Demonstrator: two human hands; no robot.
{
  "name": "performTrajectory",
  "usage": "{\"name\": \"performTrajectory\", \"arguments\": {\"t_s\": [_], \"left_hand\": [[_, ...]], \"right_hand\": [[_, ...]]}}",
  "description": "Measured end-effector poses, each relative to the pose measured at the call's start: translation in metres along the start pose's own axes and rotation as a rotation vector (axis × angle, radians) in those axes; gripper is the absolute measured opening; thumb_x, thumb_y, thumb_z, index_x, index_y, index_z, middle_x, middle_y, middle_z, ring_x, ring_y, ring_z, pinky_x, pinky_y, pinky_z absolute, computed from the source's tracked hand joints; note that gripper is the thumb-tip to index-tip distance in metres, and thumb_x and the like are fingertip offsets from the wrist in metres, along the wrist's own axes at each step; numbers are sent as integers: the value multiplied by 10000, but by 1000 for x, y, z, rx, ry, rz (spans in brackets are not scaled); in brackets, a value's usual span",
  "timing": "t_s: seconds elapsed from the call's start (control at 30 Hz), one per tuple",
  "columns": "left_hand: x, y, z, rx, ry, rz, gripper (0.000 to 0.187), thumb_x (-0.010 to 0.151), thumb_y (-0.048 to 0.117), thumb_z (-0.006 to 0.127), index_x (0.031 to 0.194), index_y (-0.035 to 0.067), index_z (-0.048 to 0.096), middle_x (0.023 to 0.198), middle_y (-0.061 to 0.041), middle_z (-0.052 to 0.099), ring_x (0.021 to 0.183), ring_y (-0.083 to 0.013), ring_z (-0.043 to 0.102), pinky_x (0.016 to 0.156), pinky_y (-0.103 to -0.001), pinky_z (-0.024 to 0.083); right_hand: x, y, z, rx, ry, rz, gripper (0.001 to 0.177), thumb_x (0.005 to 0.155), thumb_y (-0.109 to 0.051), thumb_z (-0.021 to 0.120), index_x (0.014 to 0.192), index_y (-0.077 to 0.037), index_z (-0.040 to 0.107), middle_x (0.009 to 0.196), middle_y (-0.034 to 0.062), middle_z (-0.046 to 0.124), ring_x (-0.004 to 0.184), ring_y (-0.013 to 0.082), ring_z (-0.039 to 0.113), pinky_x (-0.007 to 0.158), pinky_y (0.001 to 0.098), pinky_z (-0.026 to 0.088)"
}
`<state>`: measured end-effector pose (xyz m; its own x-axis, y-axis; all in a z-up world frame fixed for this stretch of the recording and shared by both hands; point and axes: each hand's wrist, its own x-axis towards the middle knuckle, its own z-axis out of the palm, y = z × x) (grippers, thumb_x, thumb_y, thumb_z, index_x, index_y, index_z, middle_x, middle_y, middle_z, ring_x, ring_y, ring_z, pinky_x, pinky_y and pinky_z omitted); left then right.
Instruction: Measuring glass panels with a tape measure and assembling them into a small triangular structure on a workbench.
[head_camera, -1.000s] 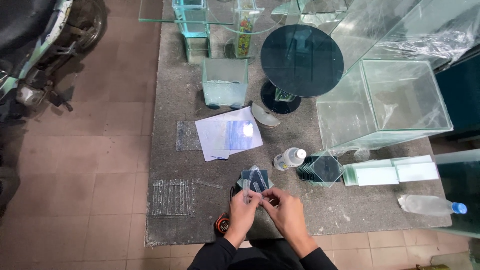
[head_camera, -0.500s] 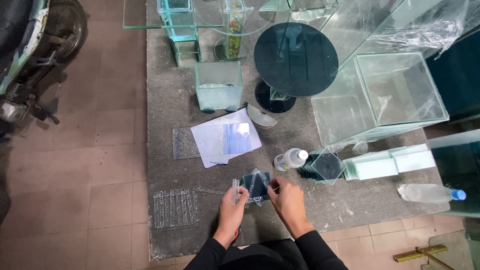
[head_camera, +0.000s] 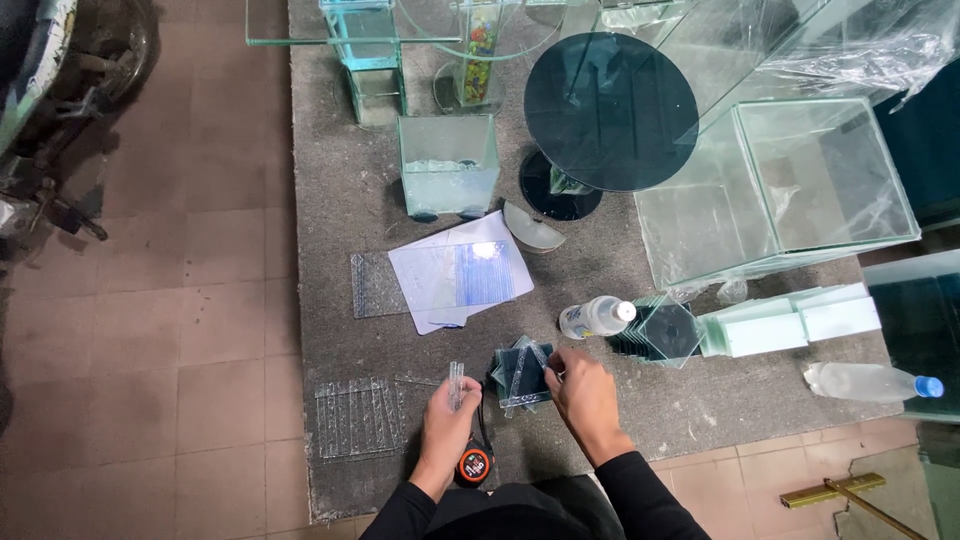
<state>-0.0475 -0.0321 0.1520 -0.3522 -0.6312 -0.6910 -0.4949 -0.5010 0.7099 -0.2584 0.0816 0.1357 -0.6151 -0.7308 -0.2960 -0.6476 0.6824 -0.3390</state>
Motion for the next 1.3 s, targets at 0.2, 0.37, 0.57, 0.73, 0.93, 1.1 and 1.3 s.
{"name": "performTrajectory", "arguments": {"t_s": [0.2,0.37,0.57,0.73,0.93,1.1,1.3], "left_hand": [[-1,12,-1,-10,-1,-19,72,1008,253,660,984,214,715,1018,29,713,907,-153,628,880,-301,438],[4,6,3,-32,31,14,68,965,224,677,974,208,743,1009,42,732,982,-142,663,944,-291,450],[-4,10,2,-23,-6,3,77,1017,229,655,1005,199,724,891,35,621,771,-127,515,796,-289,390],[-3,8,6,-20,5,8,74,1004,208,661,992,212,734,788,43,551,687,-119,457,708,-299,358],[-3,8,7,-4,5,20,78,1008,215,660,989,213,736,781,42,542,705,-125,476,729,-304,368],[-5,9,7,11,-7,13,92,1013,239,653,1009,214,741,888,43,631,808,-131,549,821,-296,406],[-4,3,8,-3,-27,3,100,1035,244,641,1033,224,739,722,45,475,613,-112,390,640,-313,315]], "right_hand": [[1,3,4,-13,21,-4,163,979,-279,798,1017,-138,724,959,64,811,771,292,790,656,463,618],[2,5,4,-27,12,-11,188,1002,-313,778,1032,-134,729,966,67,820,755,274,804,644,444,637],[1,3,3,-37,5,0,216,998,-332,792,1095,-141,758,1006,58,838,783,256,829,657,435,674],[-1,2,4,-67,19,-6,248,1009,-346,789,1136,-136,753,987,94,831,751,257,832,622,422,686],[-3,0,5,-58,17,-11,252,1025,-353,768,1125,-123,738,1007,97,820,744,271,829,618,435,688],[-3,-1,3,-26,15,7,231,1005,-322,779,1119,-126,731,1032,101,812,784,307,820,639,458,663],[-7,-4,0,-99,47,-13,305,1014,-377,777,1217,-153,739,1028,87,818,743,273,836,593,436,685]]}}
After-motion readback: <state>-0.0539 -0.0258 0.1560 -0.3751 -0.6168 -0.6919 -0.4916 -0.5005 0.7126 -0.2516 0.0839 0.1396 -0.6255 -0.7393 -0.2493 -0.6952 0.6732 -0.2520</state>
